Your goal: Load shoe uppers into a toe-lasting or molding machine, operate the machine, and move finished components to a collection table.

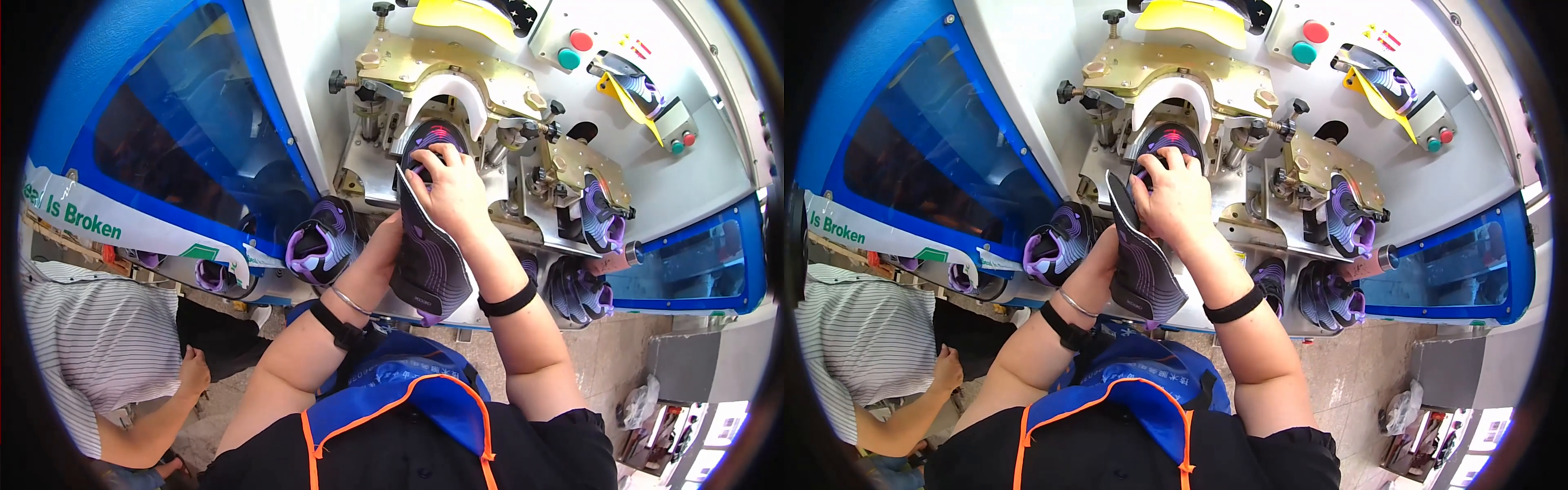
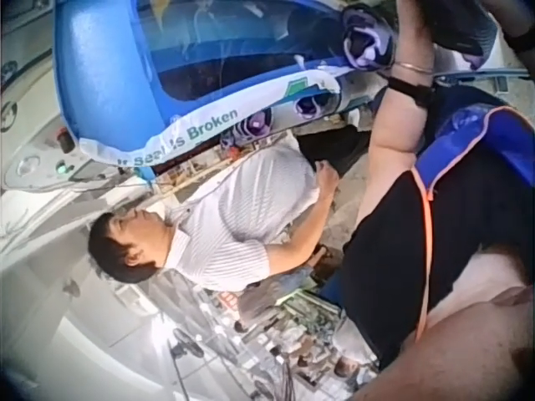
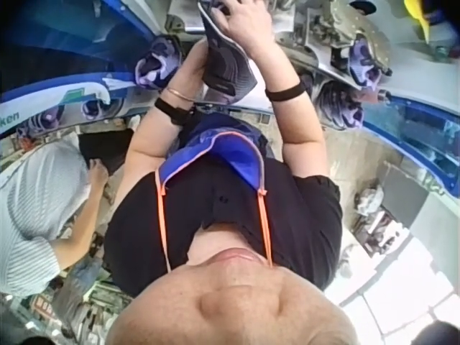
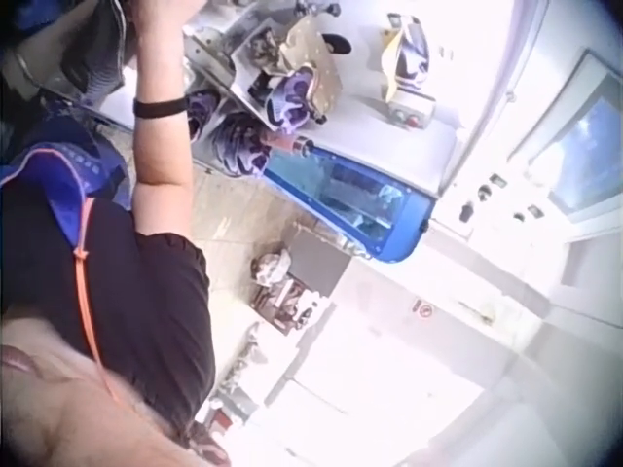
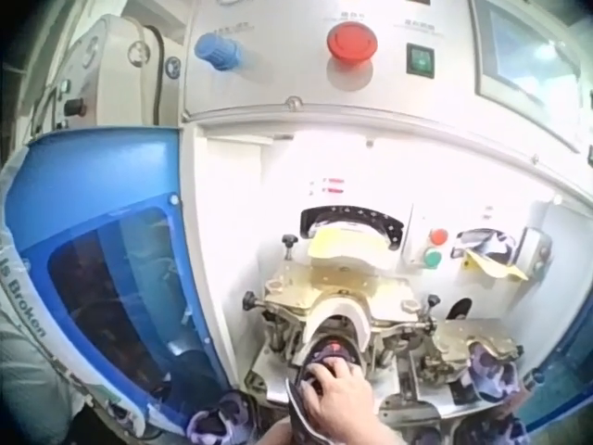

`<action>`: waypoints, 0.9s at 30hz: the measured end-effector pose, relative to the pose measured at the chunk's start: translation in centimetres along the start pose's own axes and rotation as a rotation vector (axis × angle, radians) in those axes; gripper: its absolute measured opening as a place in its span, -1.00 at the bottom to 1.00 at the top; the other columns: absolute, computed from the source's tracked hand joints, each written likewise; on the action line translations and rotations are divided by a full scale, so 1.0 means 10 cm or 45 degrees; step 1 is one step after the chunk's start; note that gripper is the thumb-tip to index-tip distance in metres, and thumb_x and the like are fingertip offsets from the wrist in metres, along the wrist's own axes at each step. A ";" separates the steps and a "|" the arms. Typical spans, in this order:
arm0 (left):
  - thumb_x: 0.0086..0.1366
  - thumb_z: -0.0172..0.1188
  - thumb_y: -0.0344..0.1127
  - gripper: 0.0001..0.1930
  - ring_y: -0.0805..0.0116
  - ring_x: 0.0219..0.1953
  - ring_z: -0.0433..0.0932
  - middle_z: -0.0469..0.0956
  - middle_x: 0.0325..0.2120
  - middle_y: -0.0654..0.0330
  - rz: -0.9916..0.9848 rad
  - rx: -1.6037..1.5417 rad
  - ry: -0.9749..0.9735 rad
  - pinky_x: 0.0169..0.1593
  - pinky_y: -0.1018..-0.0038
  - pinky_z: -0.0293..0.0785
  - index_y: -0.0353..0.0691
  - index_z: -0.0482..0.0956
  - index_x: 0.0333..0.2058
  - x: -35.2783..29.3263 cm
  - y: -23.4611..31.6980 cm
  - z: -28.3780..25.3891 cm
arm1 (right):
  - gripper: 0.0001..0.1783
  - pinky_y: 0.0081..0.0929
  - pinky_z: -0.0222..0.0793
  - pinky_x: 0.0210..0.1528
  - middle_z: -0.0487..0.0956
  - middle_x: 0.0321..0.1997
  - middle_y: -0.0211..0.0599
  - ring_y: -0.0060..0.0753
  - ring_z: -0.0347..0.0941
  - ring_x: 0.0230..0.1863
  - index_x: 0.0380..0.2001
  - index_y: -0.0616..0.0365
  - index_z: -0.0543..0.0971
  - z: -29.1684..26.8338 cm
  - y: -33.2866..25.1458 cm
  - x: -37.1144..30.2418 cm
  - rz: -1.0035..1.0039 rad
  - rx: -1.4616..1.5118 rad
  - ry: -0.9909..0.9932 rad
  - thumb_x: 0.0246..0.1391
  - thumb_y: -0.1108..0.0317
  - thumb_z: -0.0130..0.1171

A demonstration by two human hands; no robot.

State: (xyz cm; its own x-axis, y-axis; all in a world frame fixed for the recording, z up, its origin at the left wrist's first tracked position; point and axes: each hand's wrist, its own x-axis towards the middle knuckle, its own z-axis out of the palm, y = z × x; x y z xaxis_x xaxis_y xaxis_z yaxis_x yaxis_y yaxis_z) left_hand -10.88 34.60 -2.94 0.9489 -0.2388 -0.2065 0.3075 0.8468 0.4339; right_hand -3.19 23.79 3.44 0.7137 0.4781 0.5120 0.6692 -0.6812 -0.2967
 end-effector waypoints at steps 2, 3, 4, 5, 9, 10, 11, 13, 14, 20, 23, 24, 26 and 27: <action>0.45 -0.03 -0.16 -0.69 0.42 -0.30 0.64 0.60 -0.26 0.16 0.008 0.011 0.009 -0.23 0.50 0.62 -0.28 0.46 -0.05 -0.01 -0.01 0.01 | -0.69 -0.19 0.39 0.01 0.48 -0.04 -0.25 0.00 0.41 -0.07 -0.13 -0.08 0.59 -0.01 0.01 0.00 -0.019 0.004 0.002 0.04 0.13 0.24; 0.45 -0.03 -0.16 -0.69 0.42 -0.30 0.64 0.60 -0.26 0.16 0.017 0.023 0.014 -0.22 0.50 0.63 -0.28 0.46 -0.05 -0.02 -0.01 0.01 | -0.69 -0.19 0.39 0.00 0.48 -0.05 -0.26 0.01 0.41 -0.08 -0.14 -0.08 0.59 -0.01 0.01 0.00 -0.040 0.005 0.006 0.04 0.13 0.24; 0.45 -0.03 -0.16 -0.69 0.42 -0.30 0.64 0.60 -0.26 0.16 0.014 0.024 0.017 -0.22 0.50 0.63 -0.28 0.46 -0.05 -0.03 0.00 0.03 | -0.69 -0.19 0.39 0.00 0.48 -0.05 -0.26 0.01 0.41 -0.08 -0.14 -0.08 0.59 -0.01 0.01 0.00 -0.036 0.007 0.005 0.04 0.13 0.24; 0.44 -0.02 -0.16 -0.69 0.42 -0.30 0.64 0.60 -0.26 0.16 -0.011 0.009 0.022 -0.23 0.49 0.63 -0.29 0.46 -0.05 -0.04 0.02 0.06 | -0.69 -0.19 0.39 0.00 0.48 -0.06 -0.26 0.01 0.41 -0.08 -0.14 -0.09 0.59 -0.01 0.01 0.01 -0.026 0.004 0.004 0.04 0.12 0.24; 0.42 0.01 -0.16 -0.70 0.41 -0.32 0.64 0.61 -0.28 0.17 -0.070 -0.045 -0.006 -0.24 0.49 0.63 -0.28 0.47 -0.07 -0.07 0.05 0.05 | -0.69 -0.19 0.40 -0.02 0.49 -0.07 -0.26 0.01 0.41 -0.09 -0.15 -0.10 0.59 -0.01 -0.01 0.03 0.000 -0.019 -0.028 0.05 0.09 0.23; 0.42 0.01 -0.16 -0.70 0.41 -0.32 0.64 0.61 -0.28 0.17 -0.075 -0.045 -0.005 -0.24 0.49 0.63 -0.28 0.47 -0.07 -0.11 0.06 0.12 | -0.69 -0.19 0.40 -0.02 0.49 -0.07 -0.26 0.01 0.41 -0.09 -0.15 -0.10 0.59 -0.01 -0.01 0.03 0.005 -0.019 -0.028 0.05 0.09 0.23; 0.42 0.02 -0.16 -0.70 0.41 -0.32 0.65 0.61 -0.28 0.17 -0.051 -0.019 0.044 -0.25 0.49 0.63 -0.28 0.47 -0.08 -0.18 0.08 0.24 | -0.69 -0.17 0.43 -0.05 0.49 -0.07 -0.24 0.01 0.42 -0.07 -0.16 -0.07 0.60 -0.02 0.01 0.04 0.016 -0.013 -0.042 0.04 0.09 0.21; 0.42 0.03 -0.17 -0.71 0.41 -0.33 0.65 0.62 -0.29 0.17 -0.026 0.007 0.092 -0.26 0.49 0.63 -0.28 0.48 -0.08 -0.21 0.08 0.32 | -0.69 -0.15 0.46 -0.07 0.50 -0.07 -0.23 0.02 0.43 -0.05 -0.18 -0.05 0.60 -0.02 0.02 0.04 0.024 -0.007 -0.057 0.04 0.10 0.19; 0.42 0.02 -0.17 -0.71 0.40 -0.33 0.65 0.62 -0.29 0.17 -0.026 -0.005 0.087 -0.26 0.49 0.64 -0.28 0.48 -0.09 -0.21 0.08 0.33 | -0.69 -0.15 0.46 -0.07 0.50 -0.08 -0.23 0.02 0.43 -0.05 -0.17 -0.05 0.60 -0.03 0.02 0.04 0.020 -0.004 -0.061 0.04 0.10 0.19; 0.42 0.02 -0.18 -0.71 0.39 -0.33 0.65 0.62 -0.28 0.16 -0.080 -0.034 0.020 -0.27 0.48 0.64 -0.28 0.48 -0.09 -0.10 0.05 0.15 | -0.69 -0.15 0.45 -0.05 0.50 -0.09 -0.21 0.03 0.42 -0.04 -0.17 -0.05 0.60 -0.05 0.01 0.05 0.004 0.024 -0.088 0.04 0.10 0.19; 0.42 0.02 -0.19 -0.72 0.39 -0.33 0.65 0.62 -0.28 0.15 -0.109 -0.045 0.007 -0.26 0.48 0.64 -0.29 0.47 -0.09 -0.05 0.04 0.11 | -0.69 -0.14 0.44 -0.03 0.50 -0.09 -0.21 0.04 0.42 -0.02 -0.18 -0.04 0.60 -0.04 0.03 0.05 -0.004 0.032 -0.088 0.05 0.10 0.18; 0.42 0.02 -0.19 -0.72 0.38 -0.33 0.65 0.62 -0.28 0.15 -0.125 -0.067 0.010 -0.26 0.48 0.64 -0.29 0.47 -0.08 -0.04 0.03 0.10 | -0.70 -0.14 0.43 -0.02 0.50 -0.09 -0.20 0.05 0.41 -0.01 -0.18 -0.04 0.59 -0.04 0.04 0.05 -0.003 0.036 -0.089 0.05 0.10 0.18; 0.42 0.02 -0.19 -0.72 0.38 -0.33 0.65 0.62 -0.28 0.15 -0.121 -0.056 0.010 -0.26 0.48 0.64 -0.29 0.47 -0.08 -0.06 0.04 0.13 | -0.70 -0.14 0.43 -0.01 0.50 -0.09 -0.20 0.06 0.41 -0.01 -0.18 -0.04 0.59 -0.03 0.05 0.04 0.003 0.032 -0.093 0.05 0.10 0.19; 0.42 0.02 -0.20 -0.72 0.38 -0.32 0.65 0.62 -0.28 0.15 -0.116 -0.045 0.013 -0.26 0.49 0.65 -0.29 0.47 -0.08 -0.07 0.04 0.14 | -0.70 -0.14 0.43 -0.01 0.50 -0.09 -0.20 0.06 0.41 0.00 -0.18 -0.04 0.59 -0.03 0.05 0.03 0.008 0.030 -0.097 0.05 0.10 0.19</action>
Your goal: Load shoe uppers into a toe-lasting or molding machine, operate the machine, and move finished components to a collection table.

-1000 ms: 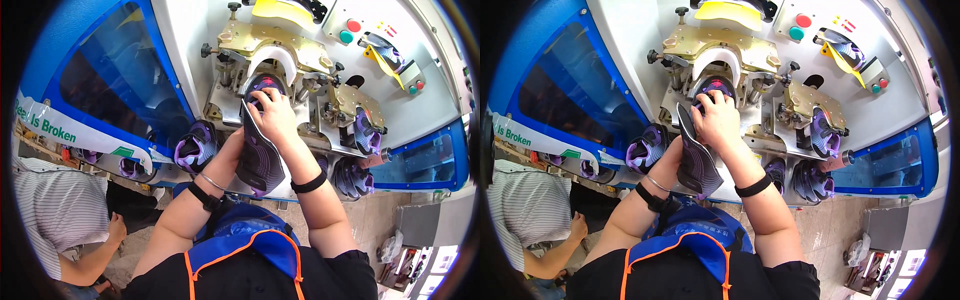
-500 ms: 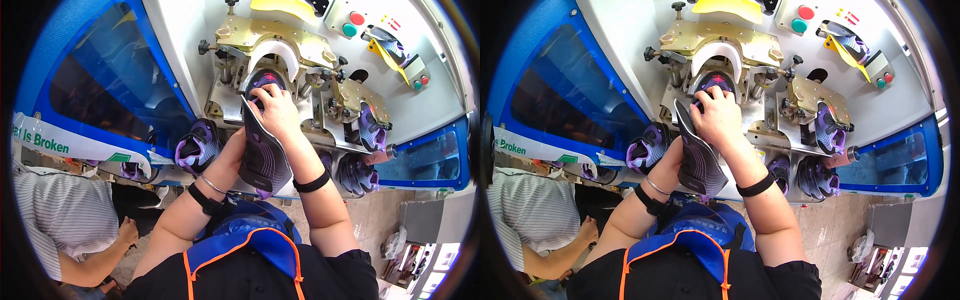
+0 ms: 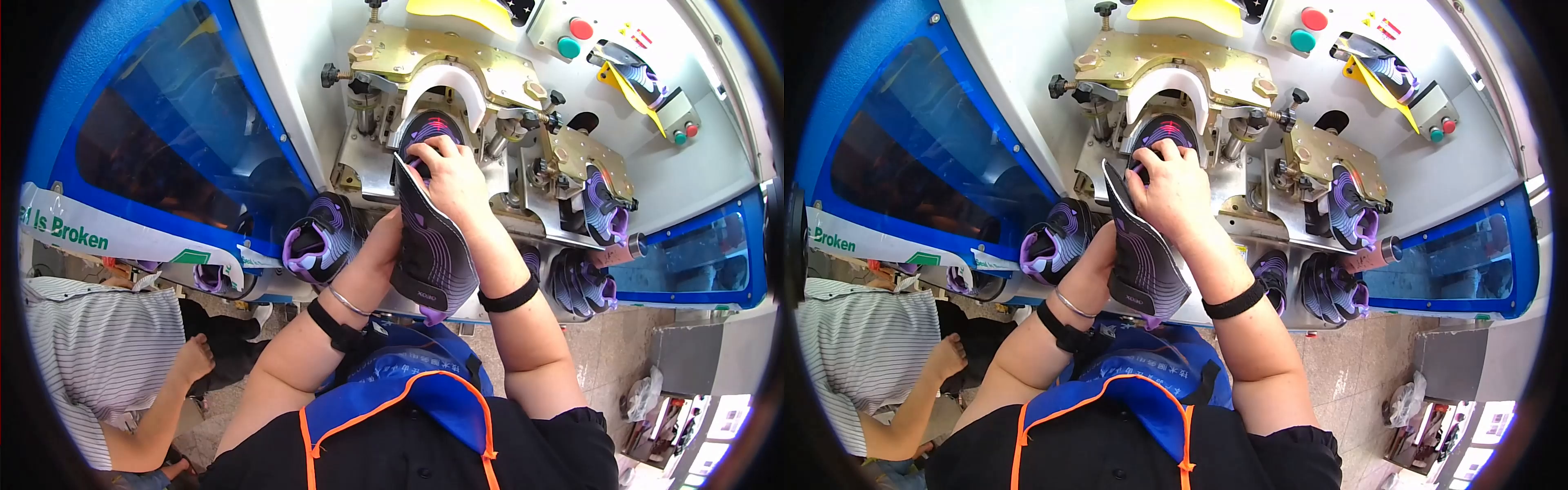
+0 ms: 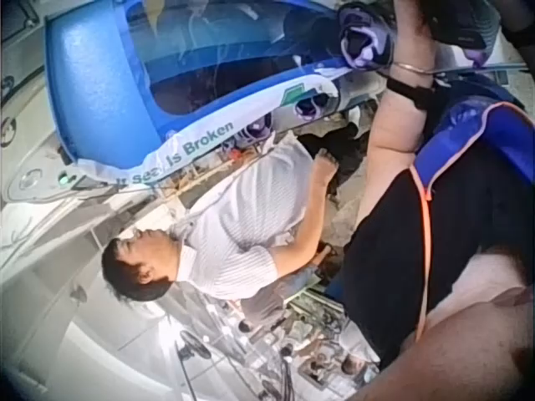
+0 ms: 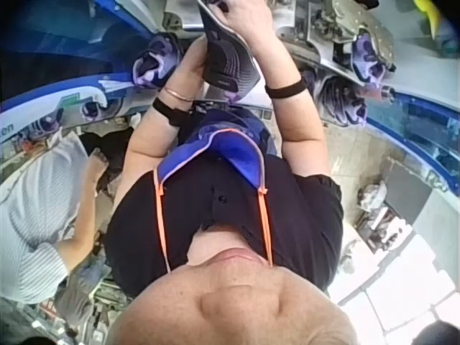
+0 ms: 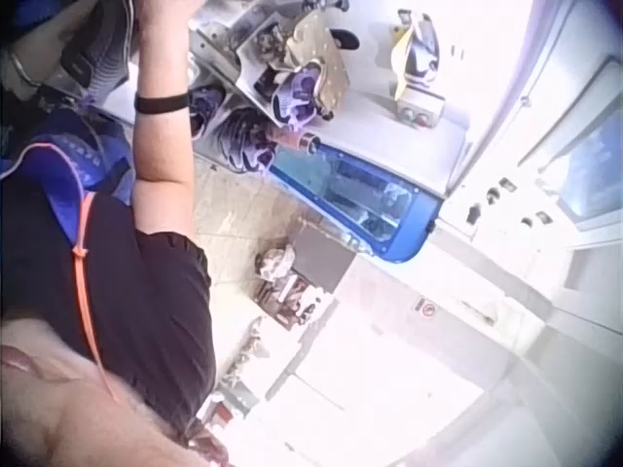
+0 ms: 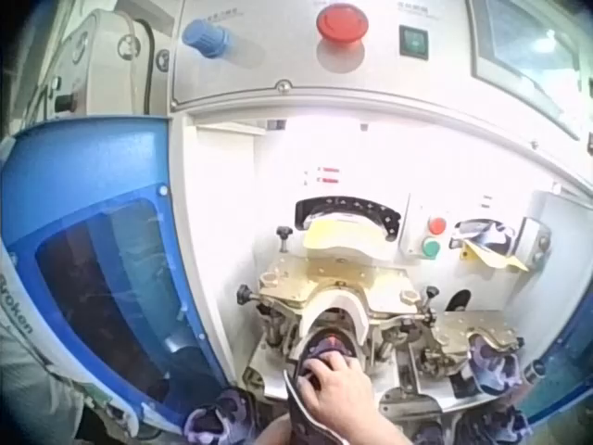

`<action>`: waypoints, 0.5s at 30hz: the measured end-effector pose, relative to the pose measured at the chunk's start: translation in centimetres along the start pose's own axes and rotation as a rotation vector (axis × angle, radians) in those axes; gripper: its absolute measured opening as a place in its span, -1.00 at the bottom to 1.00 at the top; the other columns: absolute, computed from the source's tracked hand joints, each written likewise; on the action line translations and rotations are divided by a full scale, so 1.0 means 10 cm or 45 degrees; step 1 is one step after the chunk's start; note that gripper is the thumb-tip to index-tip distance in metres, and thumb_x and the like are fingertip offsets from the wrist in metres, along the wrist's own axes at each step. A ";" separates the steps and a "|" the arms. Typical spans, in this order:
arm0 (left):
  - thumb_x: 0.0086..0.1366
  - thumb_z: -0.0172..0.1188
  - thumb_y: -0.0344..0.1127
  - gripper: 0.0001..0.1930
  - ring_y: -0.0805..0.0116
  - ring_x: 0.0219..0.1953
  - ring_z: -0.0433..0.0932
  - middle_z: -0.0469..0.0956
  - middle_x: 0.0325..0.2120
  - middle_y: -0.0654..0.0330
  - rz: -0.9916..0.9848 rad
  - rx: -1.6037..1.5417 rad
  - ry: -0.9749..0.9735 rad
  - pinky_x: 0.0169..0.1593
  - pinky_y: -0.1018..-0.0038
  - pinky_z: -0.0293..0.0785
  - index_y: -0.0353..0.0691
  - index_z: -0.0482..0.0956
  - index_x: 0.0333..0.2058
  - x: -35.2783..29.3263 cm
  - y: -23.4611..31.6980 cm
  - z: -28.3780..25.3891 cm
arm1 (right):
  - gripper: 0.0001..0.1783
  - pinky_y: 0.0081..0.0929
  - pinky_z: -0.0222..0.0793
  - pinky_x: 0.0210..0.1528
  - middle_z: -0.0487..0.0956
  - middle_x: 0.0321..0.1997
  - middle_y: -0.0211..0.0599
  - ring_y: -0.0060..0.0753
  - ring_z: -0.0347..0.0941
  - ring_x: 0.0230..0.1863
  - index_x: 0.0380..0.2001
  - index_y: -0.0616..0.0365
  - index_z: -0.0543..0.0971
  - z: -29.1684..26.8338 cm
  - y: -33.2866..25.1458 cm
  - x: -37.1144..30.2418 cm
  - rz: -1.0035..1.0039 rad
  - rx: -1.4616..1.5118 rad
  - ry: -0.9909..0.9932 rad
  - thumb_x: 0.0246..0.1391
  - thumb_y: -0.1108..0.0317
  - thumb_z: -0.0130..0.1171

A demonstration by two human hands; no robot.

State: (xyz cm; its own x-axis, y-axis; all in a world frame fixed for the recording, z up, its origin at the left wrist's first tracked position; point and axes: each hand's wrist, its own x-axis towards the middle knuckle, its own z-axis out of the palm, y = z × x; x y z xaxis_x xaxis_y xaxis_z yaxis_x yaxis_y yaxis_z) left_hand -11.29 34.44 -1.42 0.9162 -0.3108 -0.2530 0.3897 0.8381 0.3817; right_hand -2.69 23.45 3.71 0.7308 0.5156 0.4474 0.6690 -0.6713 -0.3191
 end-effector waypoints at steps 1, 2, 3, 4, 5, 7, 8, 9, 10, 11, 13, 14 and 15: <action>0.42 0.02 -0.20 -0.72 0.38 -0.32 0.65 0.62 -0.28 0.15 0.001 0.001 -0.003 -0.26 0.49 0.65 -0.29 0.47 -0.08 0.00 0.00 -0.01 | -0.70 -0.14 0.43 -0.01 0.50 -0.09 -0.20 0.06 0.41 0.00 -0.18 -0.04 0.59 0.00 -0.01 0.00 -0.001 -0.002 0.002 0.05 0.10 0.19; 0.42 0.02 -0.20 -0.72 0.39 -0.32 0.65 0.62 -0.28 0.15 -0.009 -0.022 -0.012 -0.26 0.49 0.65 -0.29 0.47 -0.08 0.01 0.00 -0.02 | -0.70 -0.13 0.43 -0.01 0.50 -0.09 -0.20 0.06 0.40 0.00 -0.18 -0.04 0.59 -0.01 -0.02 0.00 0.005 -0.006 -0.008 0.05 0.10 0.19; 0.42 0.02 -0.19 -0.72 0.39 -0.32 0.65 0.62 -0.28 0.16 -0.019 -0.045 -0.020 -0.26 0.49 0.65 -0.29 0.47 -0.08 0.01 0.00 -0.02 | -0.70 -0.13 0.43 -0.01 0.50 -0.09 -0.20 0.06 0.40 0.00 -0.18 -0.04 0.59 -0.01 -0.02 0.00 0.012 -0.010 -0.017 0.05 0.10 0.19; 0.42 0.02 -0.19 -0.72 0.39 -0.32 0.65 0.62 -0.28 0.16 -0.020 -0.045 -0.022 -0.26 0.49 0.65 -0.29 0.47 -0.08 0.00 0.01 -0.02 | -0.70 -0.13 0.43 -0.01 0.50 -0.09 -0.20 0.06 0.40 0.00 -0.18 -0.04 0.59 -0.01 -0.03 0.00 0.013 -0.012 -0.017 0.05 0.10 0.19; 0.42 0.02 -0.19 -0.72 0.39 -0.32 0.65 0.62 -0.28 0.16 -0.009 -0.020 -0.028 -0.26 0.49 0.65 -0.28 0.47 -0.08 0.00 0.01 -0.01 | -0.70 -0.13 0.44 -0.02 0.50 -0.09 -0.21 0.06 0.40 0.00 -0.18 -0.04 0.60 0.00 -0.02 0.00 0.004 -0.011 -0.003 0.04 0.10 0.19; 0.42 0.01 -0.19 -0.72 0.39 -0.32 0.65 0.62 -0.29 0.16 0.003 0.003 -0.035 -0.26 0.48 0.65 -0.27 0.47 -0.08 -0.01 0.02 0.01 | -0.70 -0.13 0.44 -0.02 0.50 -0.09 -0.22 0.06 0.40 0.00 -0.19 -0.04 0.60 0.01 -0.01 0.00 -0.006 -0.011 0.011 0.04 0.10 0.19; 0.42 0.01 -0.18 -0.72 0.40 -0.32 0.65 0.62 -0.29 0.16 -0.011 -0.004 -0.002 -0.26 0.49 0.64 -0.27 0.48 -0.09 -0.01 0.02 0.02 | -0.70 -0.13 0.44 -0.03 0.50 -0.09 -0.22 0.05 0.40 -0.01 -0.19 -0.04 0.60 0.01 -0.01 0.00 -0.010 -0.016 0.018 0.03 0.10 0.20; 0.42 0.01 -0.18 -0.73 0.40 -0.32 0.65 0.62 -0.30 0.17 -0.025 -0.011 0.032 -0.27 0.49 0.64 -0.26 0.48 -0.10 -0.01 0.02 0.02 | -0.70 -0.13 0.44 -0.04 0.50 -0.09 -0.23 0.05 0.40 -0.01 -0.20 -0.04 0.60 0.01 0.00 0.00 -0.015 -0.022 0.025 0.03 0.10 0.20; 0.42 0.01 -0.18 -0.73 0.40 -0.32 0.65 0.62 -0.30 0.17 -0.020 -0.013 0.034 -0.27 0.49 0.64 -0.26 0.48 -0.10 -0.01 0.01 0.00 | -0.70 -0.13 0.44 -0.04 0.50 -0.09 -0.23 0.05 0.40 -0.01 -0.20 -0.04 0.60 0.02 0.00 0.00 -0.019 -0.019 0.023 0.03 0.10 0.20; 0.42 0.01 -0.17 -0.73 0.40 -0.33 0.65 0.62 -0.30 0.17 -0.016 -0.012 0.035 -0.27 0.49 0.64 -0.25 0.49 -0.11 0.01 0.00 -0.02 | -0.71 -0.13 0.44 -0.03 0.50 -0.09 -0.24 0.04 0.40 -0.01 -0.20 -0.04 0.60 0.04 0.00 0.00 -0.024 -0.019 0.032 0.02 0.11 0.20; 0.42 0.01 -0.17 -0.73 0.41 -0.33 0.65 0.62 -0.31 0.18 -0.010 -0.010 0.037 -0.28 0.50 0.63 -0.25 0.50 -0.12 0.01 0.00 -0.05 | -0.71 -0.14 0.44 -0.03 0.51 -0.09 -0.24 0.04 0.40 -0.01 -0.21 -0.05 0.60 0.04 0.01 0.00 -0.029 -0.018 0.040 0.02 0.11 0.21; 0.42 0.01 -0.17 -0.73 0.41 -0.34 0.65 0.62 -0.31 0.18 -0.002 0.004 0.026 -0.28 0.50 0.63 -0.24 0.51 -0.13 0.00 0.00 -0.05 | -0.71 -0.14 0.44 -0.02 0.51 -0.09 -0.24 0.05 0.39 -0.01 -0.21 -0.04 0.60 0.04 0.00 -0.01 -0.030 -0.013 0.049 0.01 0.11 0.21; 0.42 0.01 -0.16 -0.73 0.42 -0.34 0.65 0.62 -0.31 0.19 0.007 0.018 0.015 -0.28 0.50 0.63 -0.24 0.52 -0.14 -0.01 -0.01 -0.04 | -0.71 -0.14 0.43 -0.01 0.51 -0.09 -0.24 0.07 0.39 0.00 -0.21 -0.04 0.60 0.04 0.00 -0.01 -0.032 -0.009 0.058 0.01 0.11 0.21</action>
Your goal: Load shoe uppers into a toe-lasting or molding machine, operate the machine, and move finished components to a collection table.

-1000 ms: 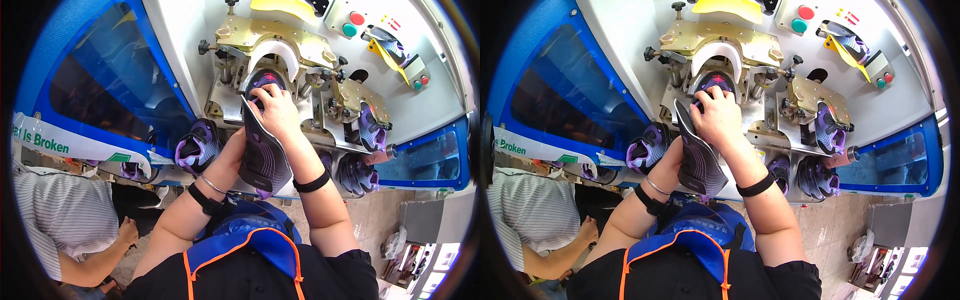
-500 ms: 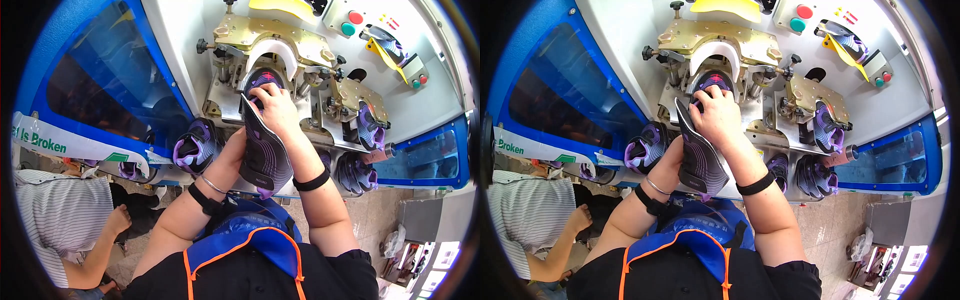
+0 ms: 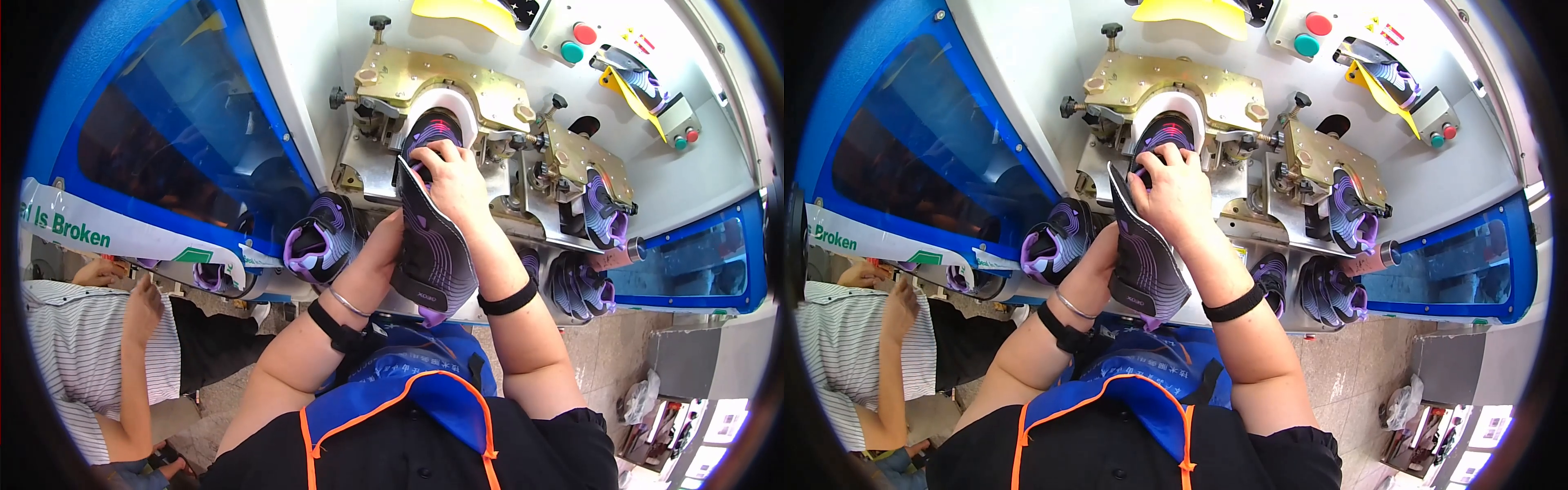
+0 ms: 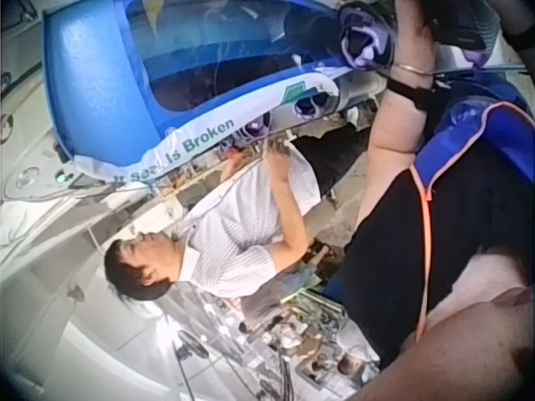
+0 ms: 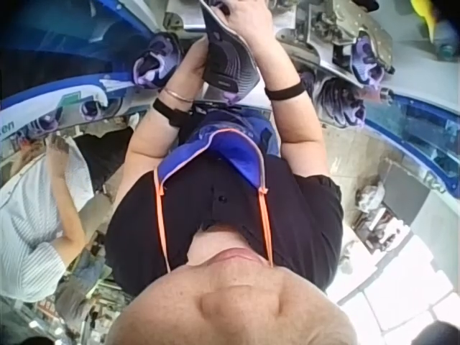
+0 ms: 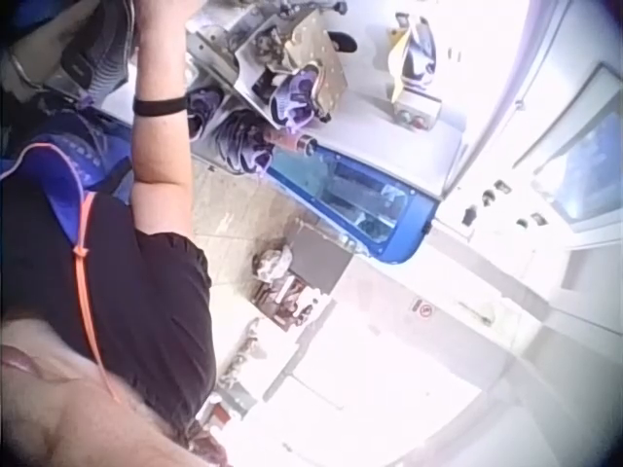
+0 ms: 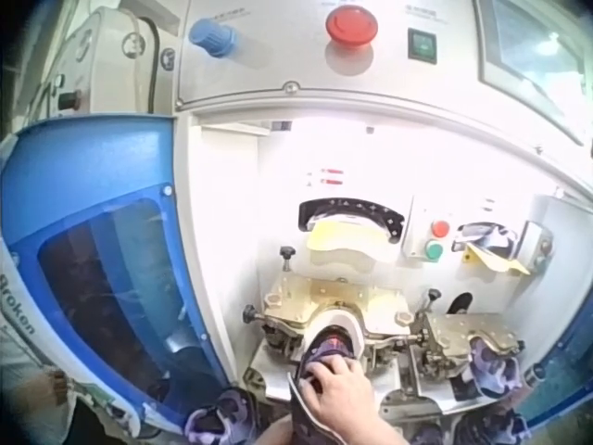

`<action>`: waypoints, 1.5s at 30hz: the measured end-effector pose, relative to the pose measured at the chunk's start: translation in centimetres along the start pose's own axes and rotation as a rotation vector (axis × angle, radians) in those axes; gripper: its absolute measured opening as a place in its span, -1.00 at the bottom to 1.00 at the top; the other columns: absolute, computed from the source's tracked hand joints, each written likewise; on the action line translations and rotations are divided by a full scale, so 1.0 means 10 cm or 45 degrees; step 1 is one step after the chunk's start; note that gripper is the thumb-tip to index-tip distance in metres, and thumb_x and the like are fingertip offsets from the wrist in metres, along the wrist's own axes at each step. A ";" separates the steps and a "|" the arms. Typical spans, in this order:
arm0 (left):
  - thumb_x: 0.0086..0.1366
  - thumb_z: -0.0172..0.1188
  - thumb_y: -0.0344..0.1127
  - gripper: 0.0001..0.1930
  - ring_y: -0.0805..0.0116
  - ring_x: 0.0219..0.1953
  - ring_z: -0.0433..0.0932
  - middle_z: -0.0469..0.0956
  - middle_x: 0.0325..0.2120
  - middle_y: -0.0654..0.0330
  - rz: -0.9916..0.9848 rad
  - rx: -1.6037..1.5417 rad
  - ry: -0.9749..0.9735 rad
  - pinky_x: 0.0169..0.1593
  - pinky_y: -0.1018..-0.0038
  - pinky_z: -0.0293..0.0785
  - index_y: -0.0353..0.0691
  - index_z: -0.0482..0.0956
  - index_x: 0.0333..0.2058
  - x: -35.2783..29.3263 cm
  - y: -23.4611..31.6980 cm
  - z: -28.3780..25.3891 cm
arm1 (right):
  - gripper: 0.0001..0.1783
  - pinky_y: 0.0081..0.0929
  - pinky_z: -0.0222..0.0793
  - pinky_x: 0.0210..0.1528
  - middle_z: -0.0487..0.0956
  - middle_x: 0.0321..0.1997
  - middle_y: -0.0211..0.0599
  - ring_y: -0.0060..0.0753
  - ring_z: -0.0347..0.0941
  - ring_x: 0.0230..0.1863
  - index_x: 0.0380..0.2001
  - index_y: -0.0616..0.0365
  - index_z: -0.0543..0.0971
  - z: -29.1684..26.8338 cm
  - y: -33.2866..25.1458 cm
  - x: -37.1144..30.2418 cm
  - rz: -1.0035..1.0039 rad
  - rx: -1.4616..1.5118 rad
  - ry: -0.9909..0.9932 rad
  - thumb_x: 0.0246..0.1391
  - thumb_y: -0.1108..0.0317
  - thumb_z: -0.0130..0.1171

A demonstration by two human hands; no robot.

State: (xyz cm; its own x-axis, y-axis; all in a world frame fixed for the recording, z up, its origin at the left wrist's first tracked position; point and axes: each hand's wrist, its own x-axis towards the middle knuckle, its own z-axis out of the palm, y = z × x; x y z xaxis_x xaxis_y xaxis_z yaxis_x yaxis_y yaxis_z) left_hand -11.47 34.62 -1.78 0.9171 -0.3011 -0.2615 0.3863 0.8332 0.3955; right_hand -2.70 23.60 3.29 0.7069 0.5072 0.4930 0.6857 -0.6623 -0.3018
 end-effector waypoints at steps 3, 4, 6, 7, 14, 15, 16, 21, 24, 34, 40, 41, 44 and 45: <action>0.42 0.02 -0.16 -0.73 0.42 -0.35 0.65 0.62 -0.31 0.19 0.029 0.031 0.012 -0.28 0.49 0.63 -0.24 0.52 -0.13 -0.02 0.00 0.06 | -0.72 -0.13 0.41 0.02 0.51 -0.09 -0.24 0.10 0.38 0.02 -0.21 -0.03 0.59 0.00 0.01 -0.02 0.007 -0.010 -0.001 0.02 0.12 0.20; 0.42 0.02 -0.16 -0.73 0.42 -0.35 0.65 0.62 -0.31 0.19 0.030 0.032 0.010 -0.28 0.49 0.63 -0.24 0.52 -0.13 -0.03 0.00 0.07 | -0.72 -0.13 0.41 0.02 0.51 -0.09 -0.24 0.10 0.38 0.02 -0.21 -0.03 0.59 0.00 0.01 -0.03 0.005 -0.011 0.001 0.02 0.12 0.20; 0.41 0.03 -0.16 -0.72 0.43 -0.35 0.64 0.62 -0.31 0.19 0.048 0.084 0.045 -0.28 0.50 0.63 -0.25 0.51 -0.12 -0.03 -0.01 0.06 | -0.71 -0.11 0.38 0.05 0.51 -0.08 -0.22 0.15 0.35 0.05 -0.21 -0.02 0.59 -0.01 0.01 -0.04 0.008 0.023 -0.010 0.03 0.12 0.20; 0.41 0.03 -0.16 -0.72 0.43 -0.35 0.64 0.62 -0.31 0.19 0.051 0.086 0.043 -0.28 0.50 0.63 -0.25 0.51 -0.12 -0.02 -0.02 0.03 | -0.70 -0.11 0.36 0.09 0.51 -0.06 -0.20 0.15 0.34 0.08 -0.19 -0.02 0.59 0.01 0.01 -0.04 0.000 0.021 -0.007 0.03 0.11 0.19; 0.42 0.02 -0.15 -0.70 0.45 -0.34 0.63 0.61 -0.30 0.20 0.074 0.059 0.046 -0.29 0.52 0.62 -0.26 0.49 -0.08 0.05 -0.09 -0.10 | -0.64 -0.10 0.38 0.11 0.48 0.05 -0.22 0.09 0.30 0.15 -0.15 -0.04 0.57 0.01 0.04 -0.11 0.014 -0.004 -0.035 0.03 0.04 0.20; 0.42 0.03 -0.14 -0.70 0.46 -0.34 0.63 0.60 -0.30 0.21 0.089 0.082 0.066 -0.29 0.53 0.62 -0.26 0.49 -0.08 0.07 -0.10 -0.13 | -0.64 -0.10 0.38 0.11 0.48 0.05 -0.22 0.09 0.30 0.15 -0.15 -0.04 0.57 0.00 0.03 -0.11 0.009 0.000 -0.035 0.03 0.04 0.20; 0.42 0.03 -0.14 -0.70 0.46 -0.34 0.63 0.60 -0.30 0.21 0.091 0.082 0.066 -0.29 0.53 0.62 -0.26 0.49 -0.08 0.08 -0.11 -0.13 | -0.62 -0.12 0.39 0.10 0.48 0.07 -0.23 0.08 0.29 0.17 -0.13 -0.05 0.57 -0.01 0.03 -0.12 0.010 -0.020 -0.040 0.03 0.03 0.20; 0.43 0.03 -0.13 -0.68 0.54 -0.35 0.60 0.59 -0.29 0.27 0.114 0.192 0.032 -0.30 0.60 0.58 -0.23 0.46 -0.01 0.15 -0.17 -0.42 | -0.57 -0.16 0.40 0.11 0.45 0.13 -0.25 0.07 0.25 0.23 -0.08 -0.08 0.57 0.01 0.01 -0.18 0.000 -0.082 -0.054 0.01 -0.02 0.22; 0.43 0.03 -0.09 -0.64 0.57 -0.36 0.60 0.59 -0.28 0.30 0.185 0.320 0.147 -0.31 0.62 0.57 -0.18 0.43 0.05 0.19 -0.25 -0.46 | -0.56 -0.16 0.40 0.12 0.43 0.17 -0.27 0.07 0.23 0.26 -0.06 -0.09 0.57 0.04 0.02 -0.23 -0.009 -0.121 -0.030 0.02 -0.02 0.21; 0.44 -0.22 0.18 -0.42 0.35 -0.16 0.61 0.59 -0.13 0.18 0.160 0.033 0.321 -0.06 0.40 0.59 -0.19 0.38 0.13 -0.21 -0.28 -0.25 | -0.55 -0.18 0.32 0.14 0.43 0.17 -0.12 0.06 0.39 0.10 0.10 0.02 0.47 -0.47 0.13 -0.70 -0.119 0.438 0.448 0.09 0.33 0.13; 0.42 -0.29 0.23 -0.35 0.21 -0.04 0.57 0.56 -0.07 0.09 0.347 -0.067 0.386 0.06 0.22 0.53 -0.23 0.37 0.12 -0.32 -0.06 0.22 | -0.58 -0.68 0.28 -0.52 0.53 -0.07 -0.52 -0.58 0.37 -0.47 -0.09 -0.20 0.59 -0.96 -0.22 -1.45 -1.048 -0.182 -0.182 -0.13 0.23 0.33; 0.43 -0.29 0.22 -0.36 0.20 -0.05 0.57 0.57 -0.09 0.09 0.355 -0.094 0.385 0.06 0.22 0.53 -0.24 0.38 0.11 -0.29 -0.07 0.23 | -0.53 -0.64 0.29 -0.52 0.53 -0.07 -0.55 -0.57 0.37 -0.46 -0.08 -0.21 0.59 -0.88 -0.19 -1.44 -0.986 -0.227 -0.111 -0.18 0.28 0.29; 0.44 -0.29 0.21 -0.39 0.19 -0.01 0.54 0.56 -0.08 0.08 0.398 -0.104 0.346 0.10 0.18 0.48 -0.21 0.39 0.09 -0.27 -0.06 0.28 | -0.53 -0.62 0.33 -0.52 0.56 -0.18 -0.42 -0.50 0.43 -0.46 -0.14 -0.01 0.62 -1.04 -0.11 -1.20 -1.002 -0.150 -0.016 -0.27 0.37 0.17; 0.43 -0.27 0.22 -0.39 0.22 -0.04 0.53 0.56 -0.10 0.09 0.413 -0.088 0.289 0.06 0.19 0.49 -0.19 0.39 0.09 -0.29 -0.05 0.22 | -0.59 -0.58 0.35 -0.51 0.57 -0.26 -0.33 -0.45 0.47 -0.45 -0.21 0.08 0.63 -1.14 -0.13 -1.08 -1.037 -0.082 0.025 -0.28 0.38 0.16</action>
State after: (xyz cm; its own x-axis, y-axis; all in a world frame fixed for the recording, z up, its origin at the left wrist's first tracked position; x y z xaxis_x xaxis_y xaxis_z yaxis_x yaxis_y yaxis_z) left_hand -14.14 34.09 0.74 0.9422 0.0868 -0.3237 0.0655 0.8996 0.4318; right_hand -13.22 12.70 7.68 -0.0123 0.8337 0.5520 0.9714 -0.1209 0.2042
